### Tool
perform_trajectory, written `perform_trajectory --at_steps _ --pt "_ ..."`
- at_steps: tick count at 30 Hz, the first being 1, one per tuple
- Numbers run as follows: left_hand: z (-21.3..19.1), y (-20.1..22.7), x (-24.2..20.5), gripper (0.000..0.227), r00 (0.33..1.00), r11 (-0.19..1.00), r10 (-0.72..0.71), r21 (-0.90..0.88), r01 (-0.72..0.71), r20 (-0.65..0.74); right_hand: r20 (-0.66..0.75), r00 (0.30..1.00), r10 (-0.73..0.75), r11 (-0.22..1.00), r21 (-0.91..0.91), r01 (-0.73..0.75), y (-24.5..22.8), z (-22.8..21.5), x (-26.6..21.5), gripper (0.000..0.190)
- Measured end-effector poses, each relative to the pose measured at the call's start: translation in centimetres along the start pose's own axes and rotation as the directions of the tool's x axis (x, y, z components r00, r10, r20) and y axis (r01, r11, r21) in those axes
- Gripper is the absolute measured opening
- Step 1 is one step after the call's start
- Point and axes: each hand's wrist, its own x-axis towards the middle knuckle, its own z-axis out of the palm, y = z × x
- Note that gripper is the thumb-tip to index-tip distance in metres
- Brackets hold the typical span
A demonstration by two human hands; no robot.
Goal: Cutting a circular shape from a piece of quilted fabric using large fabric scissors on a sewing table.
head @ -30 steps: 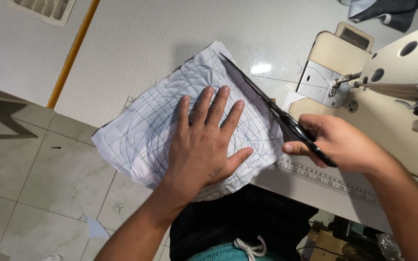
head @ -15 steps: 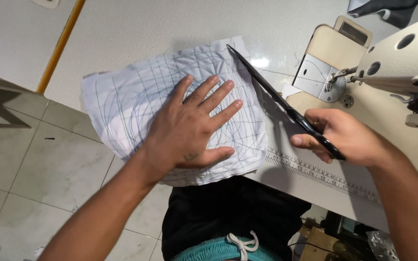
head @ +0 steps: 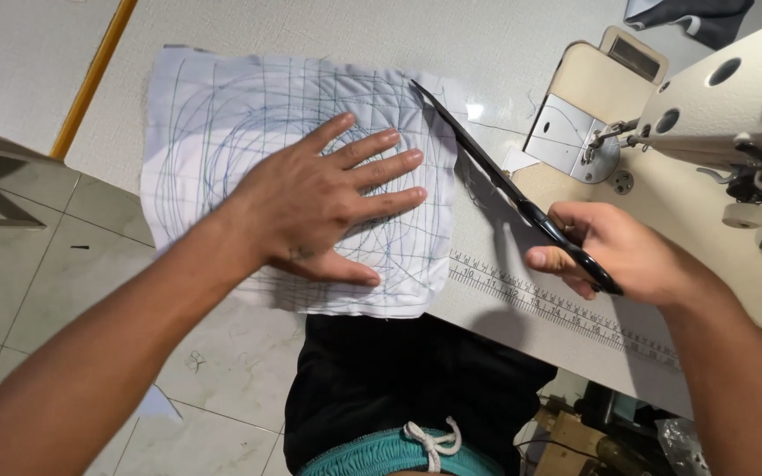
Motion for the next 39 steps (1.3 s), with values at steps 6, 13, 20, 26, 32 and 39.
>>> perform_trajectory --at_steps 6,13,20,26,32,39 --pt "-2.6 4.0 2.1 0.101 0.925 0.924 -0.381 -0.043 0.381 0.001 0.007 1.0 -0.006 0.998 0.063 0.006 1.4 0.7 0.1 0.037" --pt "-1.3 6.7 5.9 0.126 0.523 0.517 -0.841 -0.078 0.852 0.136 0.011 0.999 0.045 0.995 -0.091 -0.044 0.0 0.4 -0.4 0.045" --pt "-1.4 6.8 5.6 0.128 0.544 0.54 -0.828 -0.071 0.839 0.132 0.021 0.999 -0.034 0.999 -0.007 0.034 -0.7 0.7 0.0 0.031" --pt "-1.4 6.8 5.3 0.144 0.565 0.564 -0.82 -0.038 0.825 0.097 -0.019 1.0 0.013 0.999 -0.036 -0.014 -0.4 0.1 -0.2 0.027" --pt "-1.3 6.5 5.2 0.148 0.599 0.601 -0.783 -0.041 0.798 0.166 0.008 1.0 0.005 0.999 -0.052 -0.005 -1.1 0.3 -0.2 0.033" --pt "-0.4 6.3 4.8 0.154 0.659 0.66 -0.747 -0.026 0.751 0.09 -0.004 1.0 -0.002 0.998 -0.063 0.002 -0.3 -0.2 -0.6 0.032"
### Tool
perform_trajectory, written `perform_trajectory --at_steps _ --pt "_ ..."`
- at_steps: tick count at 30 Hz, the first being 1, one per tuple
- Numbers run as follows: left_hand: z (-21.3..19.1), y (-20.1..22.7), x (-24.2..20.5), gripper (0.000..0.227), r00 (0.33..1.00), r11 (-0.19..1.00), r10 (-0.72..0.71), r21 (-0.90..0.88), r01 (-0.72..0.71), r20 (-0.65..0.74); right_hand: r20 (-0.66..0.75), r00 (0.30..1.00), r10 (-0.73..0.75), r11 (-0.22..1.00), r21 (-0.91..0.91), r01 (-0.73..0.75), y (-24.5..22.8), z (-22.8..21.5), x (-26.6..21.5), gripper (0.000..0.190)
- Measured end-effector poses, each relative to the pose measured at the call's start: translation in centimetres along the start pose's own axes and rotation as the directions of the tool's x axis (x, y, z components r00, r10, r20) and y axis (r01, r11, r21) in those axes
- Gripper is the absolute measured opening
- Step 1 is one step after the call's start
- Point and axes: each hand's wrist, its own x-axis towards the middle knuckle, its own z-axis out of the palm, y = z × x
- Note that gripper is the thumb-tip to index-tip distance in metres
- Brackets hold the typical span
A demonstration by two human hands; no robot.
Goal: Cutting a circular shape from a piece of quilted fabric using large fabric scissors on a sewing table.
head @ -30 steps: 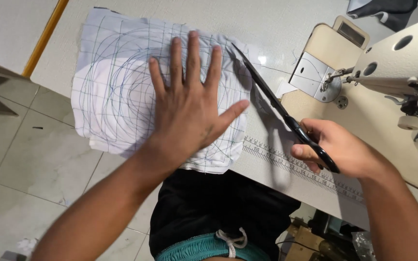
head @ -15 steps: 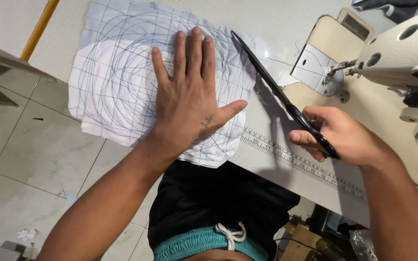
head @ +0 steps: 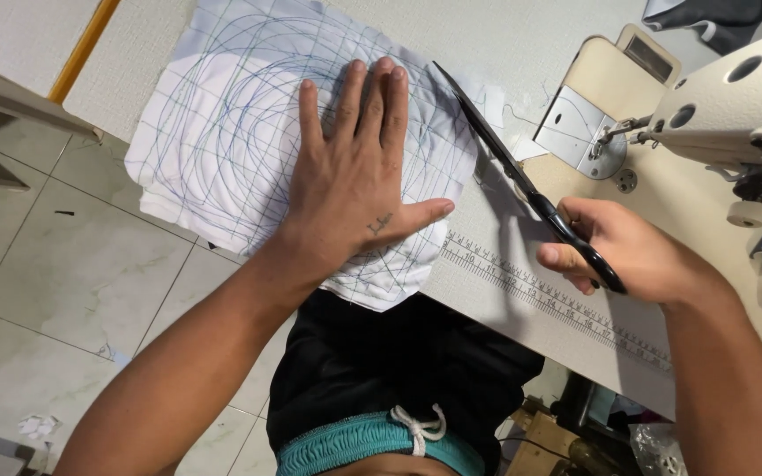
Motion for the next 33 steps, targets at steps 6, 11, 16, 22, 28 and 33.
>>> perform_trajectory --at_steps 6,11,16,22,28,33 --pt "0.4 -0.8 0.2 0.155 0.996 0.996 0.086 0.021 -0.086 -0.035 -0.014 0.999 0.034 0.996 -0.087 -0.035 -0.6 0.0 0.1 0.035" --pt "1.1 -1.5 0.3 0.157 0.977 0.987 0.158 0.065 -0.15 -0.14 -0.026 1.0 -0.008 1.0 -0.008 0.007 -0.4 0.2 -0.3 0.037" --pt "1.1 -2.2 0.6 0.157 0.968 0.972 0.229 0.081 -0.221 -0.106 -0.029 0.999 0.043 0.993 -0.11 -0.046 -0.1 -0.3 -0.2 0.038" --pt "0.9 -2.9 0.6 0.16 0.944 0.953 0.292 0.126 -0.275 -0.154 -0.025 1.0 0.001 0.999 -0.035 -0.002 -0.6 -0.1 -0.1 0.031" --pt "1.4 -3.1 0.9 0.161 0.938 0.946 0.317 0.121 -0.302 -0.138 0.009 1.0 -0.02 0.999 -0.042 0.02 1.2 -0.9 0.6 0.035" --pt "1.2 -3.3 0.7 0.16 0.923 0.938 0.338 0.15 -0.314 -0.186 0.001 1.0 0.001 0.998 -0.062 -0.001 -0.3 -0.3 1.0 0.034"
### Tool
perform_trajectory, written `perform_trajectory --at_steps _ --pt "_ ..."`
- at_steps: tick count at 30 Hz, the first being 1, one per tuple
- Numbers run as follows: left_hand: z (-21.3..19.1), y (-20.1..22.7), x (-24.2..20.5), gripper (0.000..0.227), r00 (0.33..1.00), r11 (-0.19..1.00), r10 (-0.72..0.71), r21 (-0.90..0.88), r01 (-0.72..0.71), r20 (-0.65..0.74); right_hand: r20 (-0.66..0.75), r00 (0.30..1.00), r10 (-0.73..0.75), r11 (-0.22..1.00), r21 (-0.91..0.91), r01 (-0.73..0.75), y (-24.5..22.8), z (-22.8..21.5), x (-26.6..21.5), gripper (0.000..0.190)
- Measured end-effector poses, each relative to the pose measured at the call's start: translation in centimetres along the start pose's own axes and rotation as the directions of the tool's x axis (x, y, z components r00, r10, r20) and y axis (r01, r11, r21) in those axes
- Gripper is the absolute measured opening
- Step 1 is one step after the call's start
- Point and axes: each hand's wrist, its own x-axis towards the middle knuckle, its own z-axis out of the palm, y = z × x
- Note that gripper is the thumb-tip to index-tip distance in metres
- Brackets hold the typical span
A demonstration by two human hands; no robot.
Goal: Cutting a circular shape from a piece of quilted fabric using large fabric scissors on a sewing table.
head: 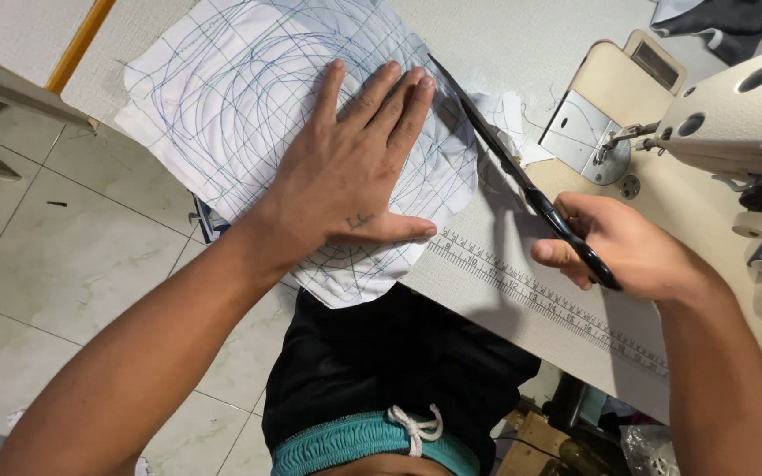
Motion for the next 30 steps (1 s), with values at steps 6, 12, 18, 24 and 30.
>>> perform_trajectory --at_steps 6,12,18,24,30 --pt "0.0 0.0 0.0 0.157 1.0 1.0 0.009 -0.016 -0.008 0.013 -0.034 0.999 -0.009 0.999 0.036 0.01 -1.1 0.5 -0.7 0.03" --pt "-0.2 -0.1 -0.1 0.154 0.999 0.999 0.039 0.005 -0.039 0.015 -0.018 1.0 0.009 0.999 -0.051 -0.009 -1.5 0.1 0.4 0.038" --pt "0.0 -0.3 -0.1 0.153 0.998 0.998 0.061 0.003 -0.061 0.027 -0.044 0.998 -0.034 0.999 0.009 0.035 -1.7 0.5 0.2 0.039" --pt "0.2 -0.5 0.0 0.152 0.996 0.996 0.093 -0.006 -0.093 -0.002 -0.007 1.0 0.003 0.997 -0.071 -0.004 -2.8 0.0 1.0 0.042" --pt "0.3 -0.5 -0.1 0.15 0.992 0.992 0.127 -0.019 -0.126 0.005 -0.011 0.999 -0.044 0.999 -0.014 0.044 -3.0 0.3 0.9 0.034"
